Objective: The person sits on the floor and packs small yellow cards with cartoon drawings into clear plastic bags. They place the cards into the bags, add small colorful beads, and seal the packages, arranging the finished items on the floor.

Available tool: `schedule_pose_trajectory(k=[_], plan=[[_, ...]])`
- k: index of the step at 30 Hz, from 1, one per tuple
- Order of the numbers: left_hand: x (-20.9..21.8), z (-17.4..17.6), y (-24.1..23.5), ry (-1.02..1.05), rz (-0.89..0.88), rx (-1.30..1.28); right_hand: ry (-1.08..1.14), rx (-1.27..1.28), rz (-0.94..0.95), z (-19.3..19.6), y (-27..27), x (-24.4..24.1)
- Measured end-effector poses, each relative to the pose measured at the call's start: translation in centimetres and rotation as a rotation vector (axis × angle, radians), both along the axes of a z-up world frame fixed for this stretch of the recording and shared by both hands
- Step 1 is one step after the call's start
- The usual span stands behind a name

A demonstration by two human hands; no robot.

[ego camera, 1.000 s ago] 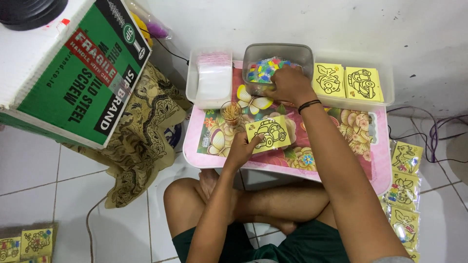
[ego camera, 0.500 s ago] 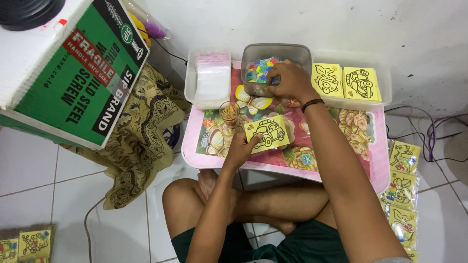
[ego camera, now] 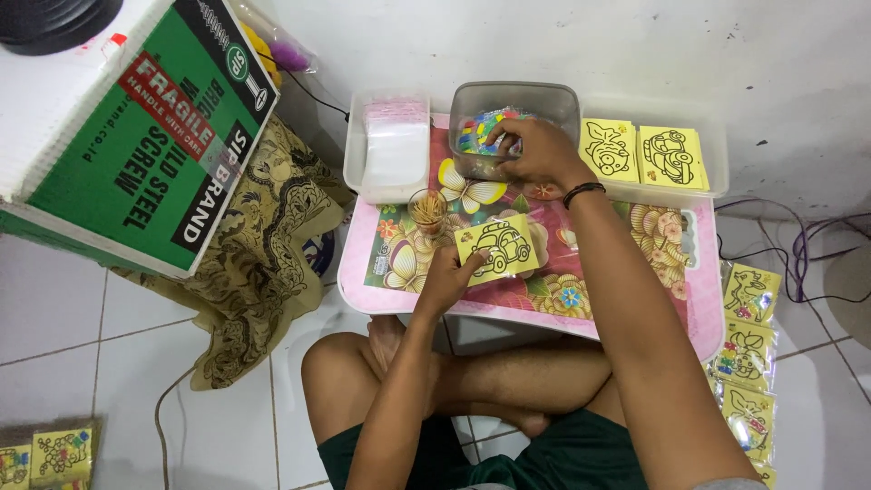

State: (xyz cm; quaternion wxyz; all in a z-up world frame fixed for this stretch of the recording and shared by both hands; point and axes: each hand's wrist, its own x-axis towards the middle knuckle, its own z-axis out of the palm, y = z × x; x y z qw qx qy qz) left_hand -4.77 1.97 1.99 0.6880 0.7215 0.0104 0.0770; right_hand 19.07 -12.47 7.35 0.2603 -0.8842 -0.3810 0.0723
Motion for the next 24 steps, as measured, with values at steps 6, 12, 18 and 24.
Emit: schedule_pose_trajectory(k=[6,12,18,24], plan=[[0.1,0.1,-0.2,0.020,0.011,0.022,0.066,0.290,0.070,-0.1,-0.8,0.1],[0.2,-0.7,-0.2,0.019,0.016,0.016,0.283,0.593,-0.022,0.4,-1.3,0.0],[0.6,-1.7,0.0,0.038,0.022,0.054,0.298,0.755,-0.101,2.0,-2.3,-1.3],[0.5,-1.1,-0.2,0.020,0.012,0.060,0.357,0.836,-0.149,2.4,-5.1,-5.4]])
